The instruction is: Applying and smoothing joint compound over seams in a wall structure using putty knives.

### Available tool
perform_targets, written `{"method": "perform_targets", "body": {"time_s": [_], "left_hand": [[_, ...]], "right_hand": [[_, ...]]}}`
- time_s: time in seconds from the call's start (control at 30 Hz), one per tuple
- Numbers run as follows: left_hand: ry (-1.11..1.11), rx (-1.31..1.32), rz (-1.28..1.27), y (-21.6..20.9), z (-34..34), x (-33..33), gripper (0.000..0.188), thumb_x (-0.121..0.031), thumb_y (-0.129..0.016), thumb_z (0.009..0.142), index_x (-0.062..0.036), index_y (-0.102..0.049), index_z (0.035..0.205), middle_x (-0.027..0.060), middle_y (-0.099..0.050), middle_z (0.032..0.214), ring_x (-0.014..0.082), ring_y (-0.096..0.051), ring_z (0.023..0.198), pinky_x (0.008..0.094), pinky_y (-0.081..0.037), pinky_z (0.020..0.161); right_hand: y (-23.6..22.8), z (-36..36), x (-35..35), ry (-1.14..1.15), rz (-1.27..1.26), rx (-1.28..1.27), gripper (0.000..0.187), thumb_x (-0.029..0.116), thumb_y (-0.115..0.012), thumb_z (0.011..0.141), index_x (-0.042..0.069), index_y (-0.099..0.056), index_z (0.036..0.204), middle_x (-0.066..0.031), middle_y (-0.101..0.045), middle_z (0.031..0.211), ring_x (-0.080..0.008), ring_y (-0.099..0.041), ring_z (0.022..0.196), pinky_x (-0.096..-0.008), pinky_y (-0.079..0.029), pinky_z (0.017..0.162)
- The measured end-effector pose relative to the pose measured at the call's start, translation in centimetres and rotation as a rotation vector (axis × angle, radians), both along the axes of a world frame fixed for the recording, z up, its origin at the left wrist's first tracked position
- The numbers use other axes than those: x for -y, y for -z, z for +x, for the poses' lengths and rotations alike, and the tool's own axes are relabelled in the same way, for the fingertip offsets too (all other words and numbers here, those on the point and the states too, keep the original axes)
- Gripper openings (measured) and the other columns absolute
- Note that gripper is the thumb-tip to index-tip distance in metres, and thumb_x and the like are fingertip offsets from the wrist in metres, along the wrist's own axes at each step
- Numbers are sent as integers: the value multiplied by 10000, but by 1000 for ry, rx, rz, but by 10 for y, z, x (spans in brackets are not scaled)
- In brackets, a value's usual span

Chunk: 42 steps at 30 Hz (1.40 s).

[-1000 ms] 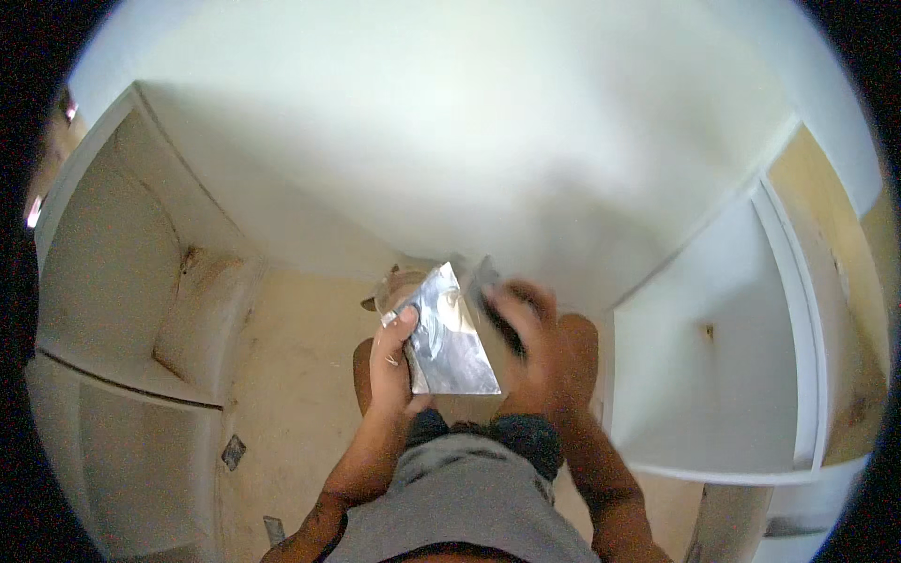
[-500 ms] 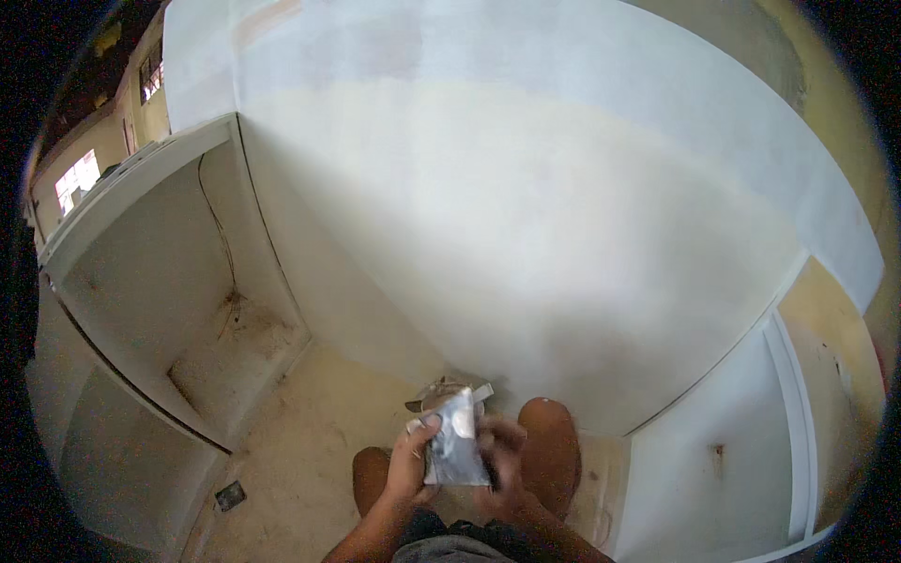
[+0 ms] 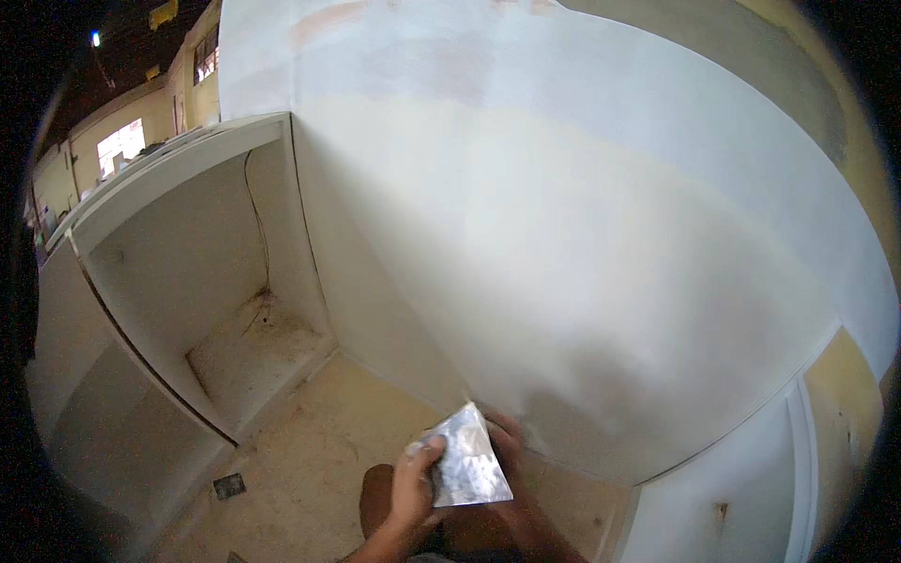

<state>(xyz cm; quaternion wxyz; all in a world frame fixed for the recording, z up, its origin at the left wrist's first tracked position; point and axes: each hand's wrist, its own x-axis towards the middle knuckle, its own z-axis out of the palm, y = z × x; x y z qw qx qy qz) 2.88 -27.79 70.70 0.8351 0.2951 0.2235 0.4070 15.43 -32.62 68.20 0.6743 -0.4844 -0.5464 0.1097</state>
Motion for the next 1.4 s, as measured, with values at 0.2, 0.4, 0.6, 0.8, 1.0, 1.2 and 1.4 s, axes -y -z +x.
{"method": "perform_targets", "body": {"time_s": [0.2, 0.4, 0.6, 0.8, 1.0, 1.2, 1.4], "left_hand": [[-196, 35, -5, 35, -22, -41, 325, -261, -556, 993, 8, -623, 1162, 88, -681, 1036, 204, -672, 933, 358, -532, 863], [-391, 297, 12, 8, 2, -62, 480, -326, -538, 979, -7, -500, 1335, 152, -623, 1240, 310, -630, 1111, 473, -521, 947], [-274, 234, 373, -10, 22, -88, 616, -71, -596, 889, 22, -367, 1453, 192, -525, 1388, 380, -523, 1295, 610, -389, 1123], [-360, 2, 1160, -17, 64, -117, 636, 127, -392, 843, 52, -378, 1474, 246, -466, 1450, 446, -507, 1304, 492, -333, 1139], [-291, 160, 1175, -37, 66, -115, 585, 48, -418, 976, 3, -273, 1541, 188, -422, 1500, 423, -461, 1346, 681, -306, 1126], [-354, 16, 1411, -55, 66, -111, 681, 130, -453, 856, -131, -451, 1485, 264, -447, 1473, 469, -425, 1376, 536, -341, 1132], [-224, -100, 1648, -10, 39, -150, 662, 106, -585, 785, -115, -533, 1407, 219, -486, 1459, 453, -440, 1375, 519, -382, 1112]], "right_hand": [[16, 40, -26, -167, -231, -583, 431, 38, -602, 949, 77, -497, 1365, -123, -575, 1310, -276, -553, 1214, -450, -430, 1058], [-29, 52, -67, -348, 38, -1231, 336, 84, -593, 912, 119, -568, 1245, -71, -621, 1234, -251, -591, 1131, -469, -503, 895], [-36, 99, -63, -519, -169, -1286, 230, 181, -639, 864, 85, -608, 1069, -68, -672, 898, -227, -657, 726, -346, -475, 529], [-65, 105, -50, -299, -337, -954, 246, 201, -659, 872, 46, -607, 1055, -104, -669, 848, -235, -638, 598, -335, -487, 500], [-95, 110, -48, -616, -248, -1108, 238, 163, -644, 909, 12, -616, 1091, -105, -688, 854, -210, -663, 620, -340, -529, 484], [-109, 87, -46, -646, -214, -1031, 281, 129, -639, 904, 3, -606, 1153, -132, -699, 931, -228, -691, 664, -359, -548, 482], [-88, 68, -38, -668, -259, -956, 362, 106, -631, 867, 7, -586, 1211, -134, -704, 1007, -251, -713, 754, -370, -566, 502]]}}
